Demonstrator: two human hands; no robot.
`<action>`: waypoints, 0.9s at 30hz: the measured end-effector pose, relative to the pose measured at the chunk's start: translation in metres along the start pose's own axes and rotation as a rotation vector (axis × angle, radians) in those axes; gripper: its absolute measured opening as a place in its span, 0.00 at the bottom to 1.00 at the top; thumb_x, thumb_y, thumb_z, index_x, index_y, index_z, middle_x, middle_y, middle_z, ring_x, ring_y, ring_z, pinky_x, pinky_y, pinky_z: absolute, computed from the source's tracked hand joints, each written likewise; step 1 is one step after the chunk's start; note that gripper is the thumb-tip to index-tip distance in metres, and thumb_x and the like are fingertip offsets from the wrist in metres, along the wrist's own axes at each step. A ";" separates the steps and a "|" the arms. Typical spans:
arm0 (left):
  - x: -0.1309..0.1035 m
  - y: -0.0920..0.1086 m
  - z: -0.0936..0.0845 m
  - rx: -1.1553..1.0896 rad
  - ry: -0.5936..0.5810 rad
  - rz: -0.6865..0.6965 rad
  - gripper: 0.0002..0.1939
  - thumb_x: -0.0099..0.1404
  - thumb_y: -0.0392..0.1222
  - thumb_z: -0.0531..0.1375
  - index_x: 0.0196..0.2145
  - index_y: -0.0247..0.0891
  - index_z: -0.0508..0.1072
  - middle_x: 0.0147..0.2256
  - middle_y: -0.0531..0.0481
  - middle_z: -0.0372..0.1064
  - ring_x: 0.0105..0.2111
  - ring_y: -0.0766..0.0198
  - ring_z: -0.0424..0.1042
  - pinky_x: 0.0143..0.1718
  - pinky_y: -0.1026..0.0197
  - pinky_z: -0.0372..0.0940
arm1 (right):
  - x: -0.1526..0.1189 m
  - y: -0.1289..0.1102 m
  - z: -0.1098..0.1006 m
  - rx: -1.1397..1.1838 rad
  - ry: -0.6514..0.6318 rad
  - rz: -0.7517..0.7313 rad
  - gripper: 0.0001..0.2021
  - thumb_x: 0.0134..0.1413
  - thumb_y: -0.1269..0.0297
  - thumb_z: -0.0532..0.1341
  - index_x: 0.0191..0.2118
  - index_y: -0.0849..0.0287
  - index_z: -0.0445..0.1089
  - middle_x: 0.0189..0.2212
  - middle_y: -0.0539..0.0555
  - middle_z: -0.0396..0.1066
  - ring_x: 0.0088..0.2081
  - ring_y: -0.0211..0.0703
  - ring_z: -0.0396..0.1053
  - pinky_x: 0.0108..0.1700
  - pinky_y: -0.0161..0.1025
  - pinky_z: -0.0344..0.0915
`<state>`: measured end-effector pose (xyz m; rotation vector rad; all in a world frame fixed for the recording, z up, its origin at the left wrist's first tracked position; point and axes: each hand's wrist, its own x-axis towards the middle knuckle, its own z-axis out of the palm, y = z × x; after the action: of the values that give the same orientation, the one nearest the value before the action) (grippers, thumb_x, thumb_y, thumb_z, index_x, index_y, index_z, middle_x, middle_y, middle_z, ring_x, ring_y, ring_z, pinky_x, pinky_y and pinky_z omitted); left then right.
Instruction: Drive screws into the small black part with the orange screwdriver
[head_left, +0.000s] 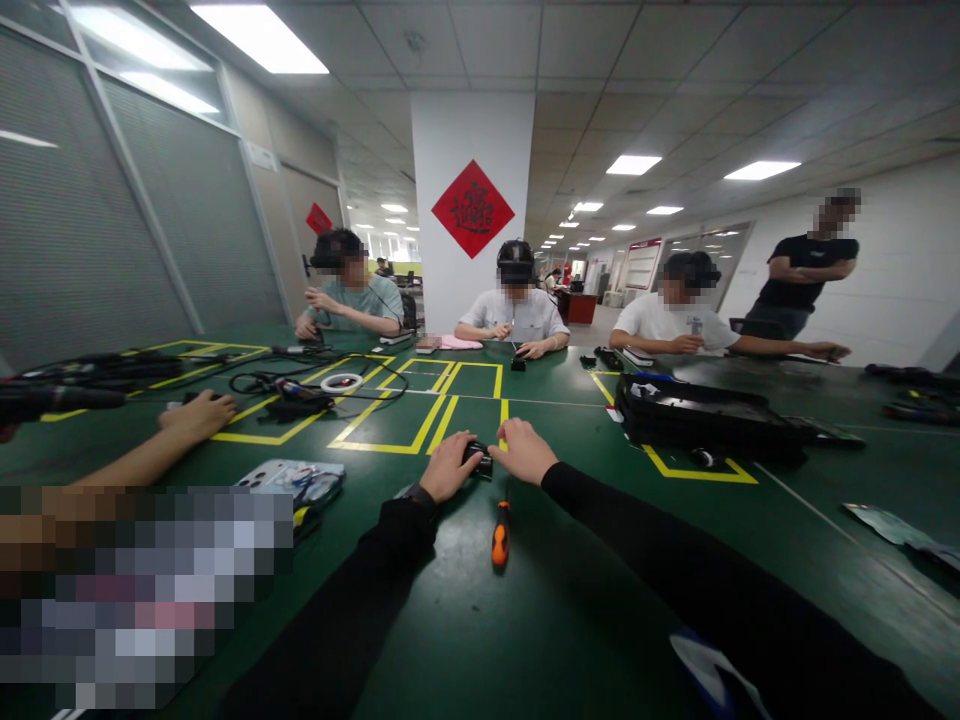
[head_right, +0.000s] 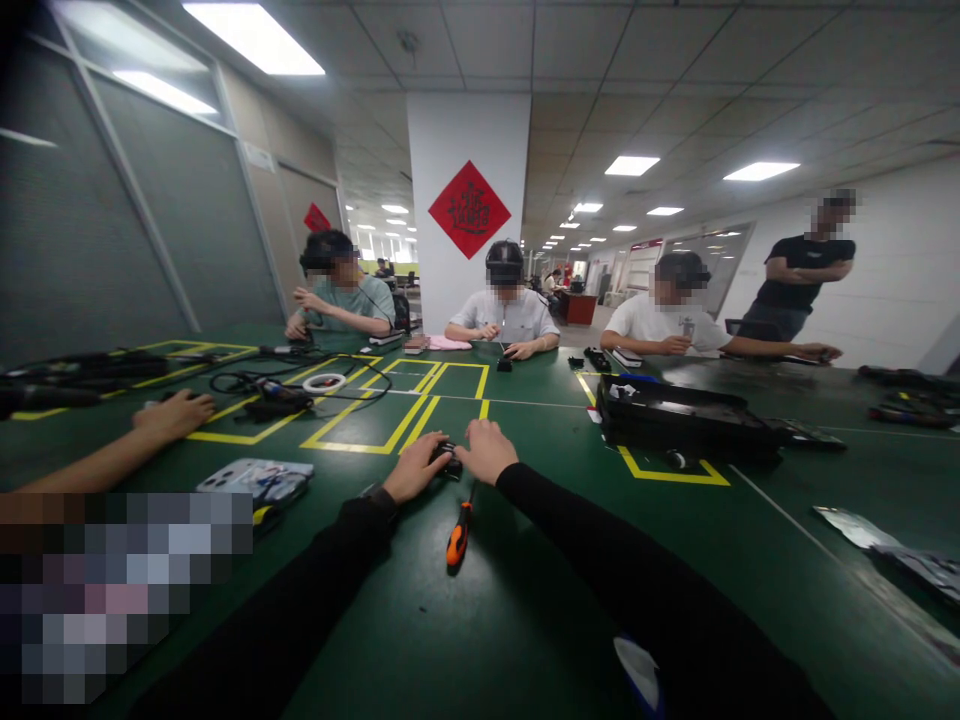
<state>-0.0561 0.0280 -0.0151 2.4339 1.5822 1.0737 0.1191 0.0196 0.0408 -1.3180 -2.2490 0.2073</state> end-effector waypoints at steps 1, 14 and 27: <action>0.000 0.000 0.000 0.011 -0.009 0.005 0.20 0.60 0.49 0.48 0.47 0.39 0.61 0.50 0.45 0.59 0.52 0.59 0.56 0.52 0.52 0.51 | -0.015 -0.007 -0.002 -0.054 -0.025 0.001 0.21 0.47 0.48 0.53 0.37 0.61 0.66 0.36 0.60 0.66 0.43 0.53 0.61 0.43 0.48 0.56; 0.002 -0.002 0.001 -0.050 0.041 -0.079 0.19 0.59 0.49 0.49 0.46 0.39 0.63 0.47 0.47 0.62 0.49 0.59 0.59 0.51 0.52 0.52 | -0.081 0.018 -0.022 0.230 -0.464 0.412 0.16 0.46 0.53 0.52 0.19 0.59 0.63 0.07 0.49 0.59 0.13 0.38 0.63 0.18 0.34 0.59; -0.008 0.033 -0.019 0.048 0.036 0.097 0.16 0.49 0.50 0.60 0.36 0.43 0.69 0.47 0.48 0.58 0.52 0.53 0.51 0.52 0.49 0.47 | -0.112 0.056 -0.032 1.085 0.026 0.413 0.06 0.47 0.62 0.51 0.27 0.59 0.55 0.15 0.42 0.55 0.10 0.26 0.48 0.10 0.25 0.42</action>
<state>-0.0430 -0.0004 0.0074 2.5617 1.5320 1.1130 0.2222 -0.0501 0.0066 -1.0727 -1.3698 1.3143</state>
